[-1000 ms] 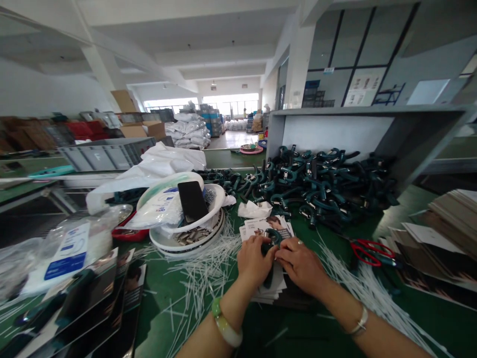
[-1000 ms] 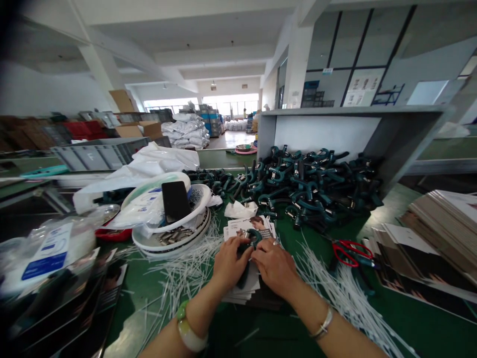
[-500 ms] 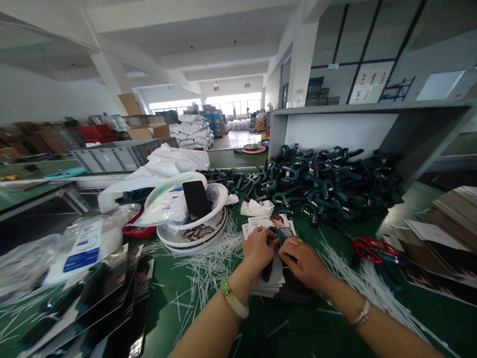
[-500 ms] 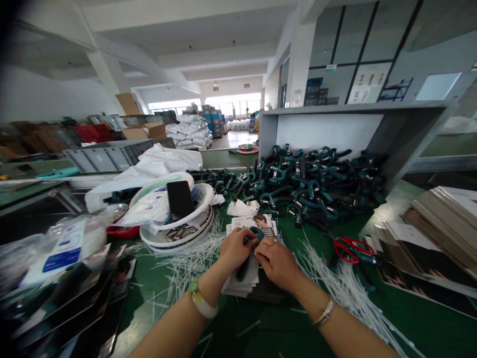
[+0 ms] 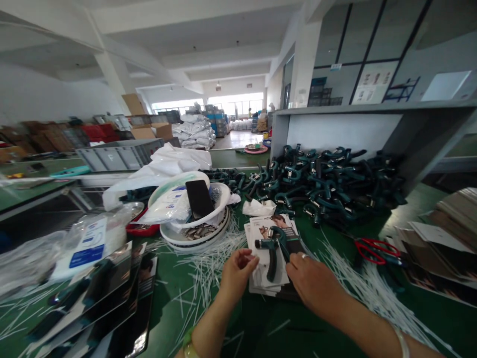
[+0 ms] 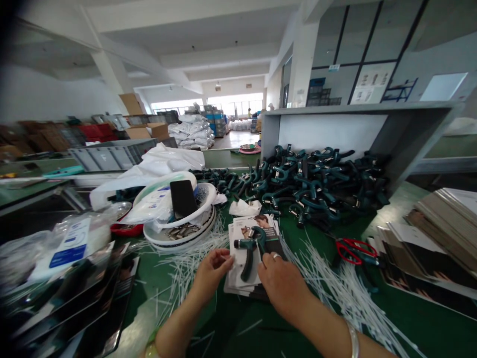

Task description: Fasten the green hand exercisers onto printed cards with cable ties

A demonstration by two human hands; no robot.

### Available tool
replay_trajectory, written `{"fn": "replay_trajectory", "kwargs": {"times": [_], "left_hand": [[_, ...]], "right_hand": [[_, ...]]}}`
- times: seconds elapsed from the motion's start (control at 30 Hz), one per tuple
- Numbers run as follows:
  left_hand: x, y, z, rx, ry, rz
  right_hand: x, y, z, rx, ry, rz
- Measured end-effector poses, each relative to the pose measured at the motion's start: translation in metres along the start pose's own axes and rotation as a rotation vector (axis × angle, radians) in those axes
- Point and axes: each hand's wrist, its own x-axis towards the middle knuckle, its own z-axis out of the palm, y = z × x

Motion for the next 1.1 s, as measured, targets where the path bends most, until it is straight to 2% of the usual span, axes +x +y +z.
{"fn": "replay_trajectory", "kwargs": {"times": [0.17,0.27,0.33,0.43,0.57,0.7,0.8,1.1], "left_hand": [[-0.001,-0.003,0.010,-0.127,0.019,-0.006],[-0.001,-0.003,0.014,-0.107,0.058,0.035],[-0.002,-0.003,0.016,-0.061,0.067,0.099],[-0.005,-0.002,0.017,0.117,0.057,0.256],[-0.006,0.003,0.015,0.450,0.016,0.532],[-0.005,0.002,0.014,0.573,0.026,0.709],[-0.005,0.000,0.015,0.614,0.036,0.756],[-0.007,0.002,0.015,0.585,0.048,0.755]], "right_hand": [[-0.002,-0.012,-0.005,-0.002,0.042,-0.171],[0.003,-0.011,-0.001,0.119,0.086,-0.218],[0.010,-0.005,0.006,0.288,0.140,-0.140],[0.021,0.003,0.020,0.496,0.198,0.072],[0.024,0.004,0.034,0.590,0.237,0.211],[0.020,-0.001,0.037,0.706,0.280,0.354],[0.020,-0.002,0.036,0.724,0.249,0.375],[0.024,0.003,0.029,0.849,0.173,0.360]]}}
